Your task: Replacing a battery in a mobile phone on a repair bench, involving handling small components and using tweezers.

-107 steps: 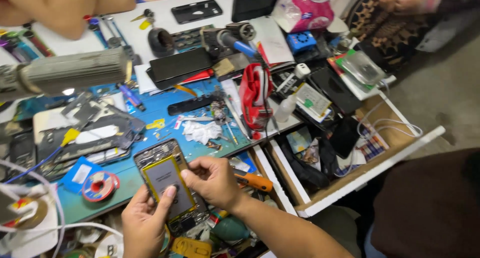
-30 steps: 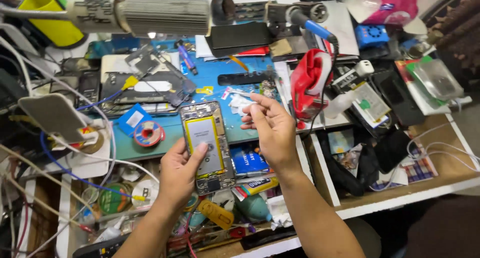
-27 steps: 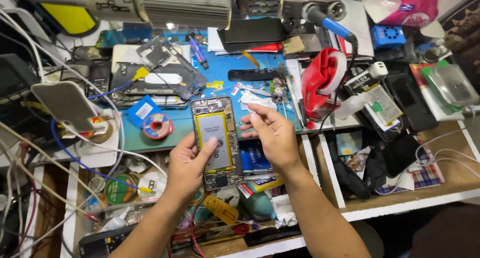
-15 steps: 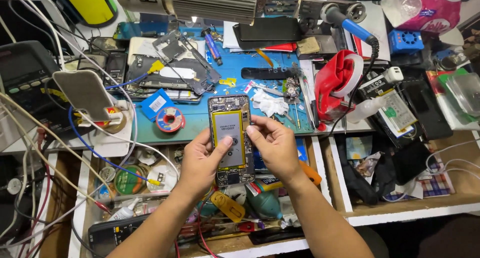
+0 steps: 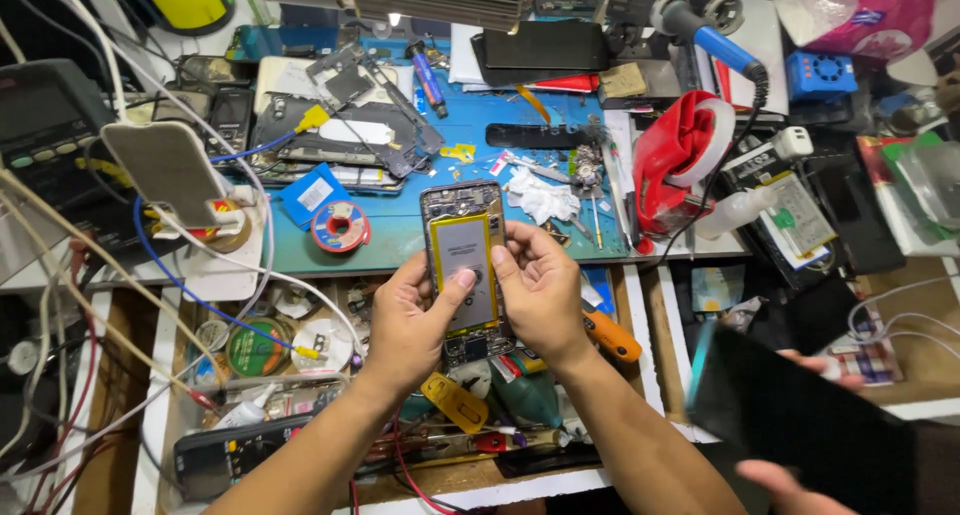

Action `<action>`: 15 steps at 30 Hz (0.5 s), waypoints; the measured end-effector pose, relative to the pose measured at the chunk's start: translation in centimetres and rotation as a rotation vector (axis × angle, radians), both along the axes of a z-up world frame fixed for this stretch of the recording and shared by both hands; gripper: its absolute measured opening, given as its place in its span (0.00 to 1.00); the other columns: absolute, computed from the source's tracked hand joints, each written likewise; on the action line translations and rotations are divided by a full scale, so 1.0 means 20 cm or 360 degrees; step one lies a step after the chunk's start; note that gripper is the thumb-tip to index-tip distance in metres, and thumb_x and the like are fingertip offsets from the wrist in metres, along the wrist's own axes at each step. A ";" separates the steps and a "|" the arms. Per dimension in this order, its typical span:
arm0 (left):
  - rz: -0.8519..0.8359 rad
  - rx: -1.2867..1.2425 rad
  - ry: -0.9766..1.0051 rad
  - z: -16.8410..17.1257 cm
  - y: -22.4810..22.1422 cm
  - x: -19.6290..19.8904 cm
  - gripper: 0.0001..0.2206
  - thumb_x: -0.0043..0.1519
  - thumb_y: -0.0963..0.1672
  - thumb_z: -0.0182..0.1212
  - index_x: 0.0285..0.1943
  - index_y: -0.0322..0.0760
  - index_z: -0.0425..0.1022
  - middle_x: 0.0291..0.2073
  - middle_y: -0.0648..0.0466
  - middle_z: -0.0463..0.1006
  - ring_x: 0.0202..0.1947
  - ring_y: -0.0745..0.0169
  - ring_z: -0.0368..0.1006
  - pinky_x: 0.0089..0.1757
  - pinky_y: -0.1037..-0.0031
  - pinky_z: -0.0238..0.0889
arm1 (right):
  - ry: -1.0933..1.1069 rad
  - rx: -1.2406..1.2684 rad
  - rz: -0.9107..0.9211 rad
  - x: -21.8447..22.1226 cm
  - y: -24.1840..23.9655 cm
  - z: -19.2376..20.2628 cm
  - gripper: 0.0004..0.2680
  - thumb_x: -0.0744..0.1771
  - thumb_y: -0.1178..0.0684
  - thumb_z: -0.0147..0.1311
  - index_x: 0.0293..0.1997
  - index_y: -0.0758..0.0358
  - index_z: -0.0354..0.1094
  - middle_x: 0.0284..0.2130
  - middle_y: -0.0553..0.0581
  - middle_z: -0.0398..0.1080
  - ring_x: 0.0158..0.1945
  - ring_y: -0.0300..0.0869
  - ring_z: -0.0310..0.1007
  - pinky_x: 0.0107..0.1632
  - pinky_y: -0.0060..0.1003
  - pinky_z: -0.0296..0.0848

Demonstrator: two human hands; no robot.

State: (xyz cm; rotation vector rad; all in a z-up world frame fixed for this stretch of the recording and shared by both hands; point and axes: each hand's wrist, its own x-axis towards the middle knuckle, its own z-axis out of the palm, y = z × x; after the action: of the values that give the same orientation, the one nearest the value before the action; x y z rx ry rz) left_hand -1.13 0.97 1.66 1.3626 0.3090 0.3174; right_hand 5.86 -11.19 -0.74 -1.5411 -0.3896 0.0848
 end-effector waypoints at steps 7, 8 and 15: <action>0.0017 -0.0035 0.0019 -0.06 -0.01 0.02 0.12 0.62 0.40 0.66 0.53 0.31 0.79 0.31 0.47 0.85 0.32 0.69 0.77 0.38 0.72 0.76 | 0.0080 0.0146 -0.0056 -0.01 0.01 0.01 0.11 0.69 0.60 0.55 0.57 0.75 0.69 0.32 0.57 0.71 0.39 0.35 0.70 0.43 0.30 0.79; 0.0021 -0.0009 0.0036 -0.06 -0.01 0.03 0.11 0.63 0.40 0.65 0.54 0.31 0.78 0.31 0.47 0.85 0.33 0.69 0.77 0.38 0.72 0.76 | 0.0092 0.0150 -0.0047 0.00 0.00 0.00 0.12 0.69 0.59 0.57 0.57 0.75 0.70 0.32 0.57 0.71 0.38 0.34 0.71 0.43 0.30 0.79; -0.0017 -0.0016 0.0057 0.00 -0.02 0.02 0.11 0.65 0.40 0.62 0.55 0.30 0.76 0.33 0.46 0.83 0.35 0.66 0.78 0.39 0.69 0.77 | 0.0056 -0.0034 0.0079 0.08 -0.12 0.01 0.10 0.69 0.55 0.59 0.54 0.68 0.76 0.34 0.60 0.79 0.39 0.33 0.74 0.41 0.31 0.80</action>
State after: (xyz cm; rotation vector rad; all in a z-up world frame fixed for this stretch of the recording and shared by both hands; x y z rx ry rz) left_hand -0.76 0.53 1.62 1.3610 0.3324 0.2823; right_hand 7.52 -13.58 -0.56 -1.5492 -0.4005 0.1549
